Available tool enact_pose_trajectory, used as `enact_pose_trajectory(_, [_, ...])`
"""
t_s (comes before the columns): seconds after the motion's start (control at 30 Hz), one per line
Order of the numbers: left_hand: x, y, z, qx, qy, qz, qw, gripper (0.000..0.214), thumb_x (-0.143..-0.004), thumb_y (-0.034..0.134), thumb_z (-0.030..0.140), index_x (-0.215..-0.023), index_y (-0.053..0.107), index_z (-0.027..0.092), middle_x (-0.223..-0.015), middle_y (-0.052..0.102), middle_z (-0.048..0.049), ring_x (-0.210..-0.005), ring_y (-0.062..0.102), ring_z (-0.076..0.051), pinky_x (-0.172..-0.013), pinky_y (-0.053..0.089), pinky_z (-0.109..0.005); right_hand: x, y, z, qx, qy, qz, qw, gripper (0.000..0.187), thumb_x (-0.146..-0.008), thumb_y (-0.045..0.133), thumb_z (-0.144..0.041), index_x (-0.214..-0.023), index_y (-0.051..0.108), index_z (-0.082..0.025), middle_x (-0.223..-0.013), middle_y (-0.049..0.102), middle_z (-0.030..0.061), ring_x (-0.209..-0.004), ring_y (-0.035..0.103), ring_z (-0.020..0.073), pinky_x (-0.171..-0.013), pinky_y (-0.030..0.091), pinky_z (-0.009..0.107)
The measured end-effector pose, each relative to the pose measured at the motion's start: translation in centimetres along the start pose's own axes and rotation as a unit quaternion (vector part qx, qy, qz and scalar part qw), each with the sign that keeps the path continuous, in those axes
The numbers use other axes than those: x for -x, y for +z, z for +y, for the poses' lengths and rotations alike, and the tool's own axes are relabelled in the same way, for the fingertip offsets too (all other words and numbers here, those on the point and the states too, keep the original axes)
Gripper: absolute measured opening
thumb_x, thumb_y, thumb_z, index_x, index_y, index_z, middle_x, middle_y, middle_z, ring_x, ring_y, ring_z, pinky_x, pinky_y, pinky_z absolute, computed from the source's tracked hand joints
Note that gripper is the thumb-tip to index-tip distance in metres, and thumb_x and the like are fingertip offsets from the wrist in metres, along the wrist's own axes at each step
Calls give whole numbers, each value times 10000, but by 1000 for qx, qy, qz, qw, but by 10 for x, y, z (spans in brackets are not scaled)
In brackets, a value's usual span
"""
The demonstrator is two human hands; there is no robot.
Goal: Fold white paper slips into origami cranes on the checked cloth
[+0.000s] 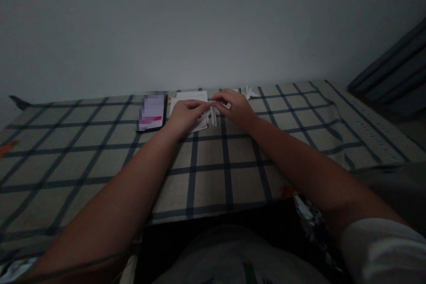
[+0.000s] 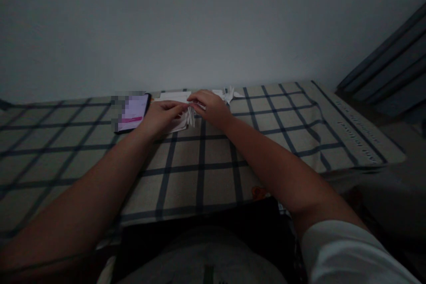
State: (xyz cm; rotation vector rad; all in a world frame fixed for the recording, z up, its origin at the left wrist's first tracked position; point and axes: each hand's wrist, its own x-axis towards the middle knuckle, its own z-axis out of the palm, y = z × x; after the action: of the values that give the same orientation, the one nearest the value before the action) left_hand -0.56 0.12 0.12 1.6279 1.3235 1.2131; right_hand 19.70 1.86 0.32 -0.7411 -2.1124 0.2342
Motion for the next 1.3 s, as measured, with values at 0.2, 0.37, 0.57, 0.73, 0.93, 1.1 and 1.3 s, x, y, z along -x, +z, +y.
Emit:
enact_pose_trajectory(0.2, [2, 0, 2, -40, 54, 23, 997, 290, -787, 763, 449, -879, 841, 185, -820, 800, -70, -752, 708, -205, -736, 537, -309, 0, 5, -3, -73, 66, 47, 994, 300, -909, 685, -457, -940, 728, -162, -901, 731, 73, -791, 627, 172, -788, 492, 324])
enact_pose_trajectory(0.37, [6, 2, 5, -76, 108, 39, 990, 224, -828, 744, 403, -905, 837, 214, -929, 814, -54, -880, 741, -213, -862, 558, -329, 0, 8, 0, -91, 121, 66, 986, 283, -863, 734, -460, -870, 762, -179, -849, 747, 60, -800, 643, 177, -780, 506, 323])
enact_pose_trajectory(0.57, [6, 1, 4, -102, 150, 50, 982, 166, -839, 752, 377, -905, 836, 251, -990, 818, -42, -953, 742, -210, -934, 553, -337, -1, 7, 1, -97, 106, 56, 988, 195, -880, 709, -362, -894, 790, -185, -882, 755, 62, -817, 651, 171, -805, 510, 327])
enact_pose_trajectory(0.73, [9, 3, 5, -103, 160, 56, 980, 168, -836, 755, 365, -926, 834, 247, -988, 818, -46, -951, 746, -211, -941, 560, -347, -1, 7, -1, -101, 105, 60, 987, 197, -882, 710, -376, -856, 786, -195, -869, 759, 56, -810, 652, 173, -789, 508, 326])
enact_pose_trajectory(0.93, [13, 5, 14, -61, 127, 48, 989, 227, -790, 804, 382, -914, 826, 193, -975, 817, -74, -924, 749, -219, -898, 571, -332, 0, 7, -4, -130, 120, 74, 982, 224, -876, 713, -407, -819, 755, -194, -853, 751, 52, -805, 652, 173, -784, 505, 324])
enact_pose_trajectory(1.1, [9, 3, 9, -76, 123, 54, 988, 240, -805, 775, 412, -890, 819, 192, -952, 814, -70, -910, 743, -215, -879, 567, -322, 0, 6, -3, -141, 119, 55, 981, 243, -887, 677, -422, -840, 743, -192, -863, 740, 46, -824, 646, 174, -795, 497, 331])
enact_pose_trajectory(1.3, [5, 2, 6, -32, 87, 66, 994, 189, -769, 771, 369, -829, 802, 192, -876, 795, -58, -847, 722, -211, -826, 571, -328, -1, 11, 7, -201, 151, 47, 967, 274, -883, 645, -448, -867, 702, -180, -842, 705, 41, -801, 629, 165, -776, 520, 320])
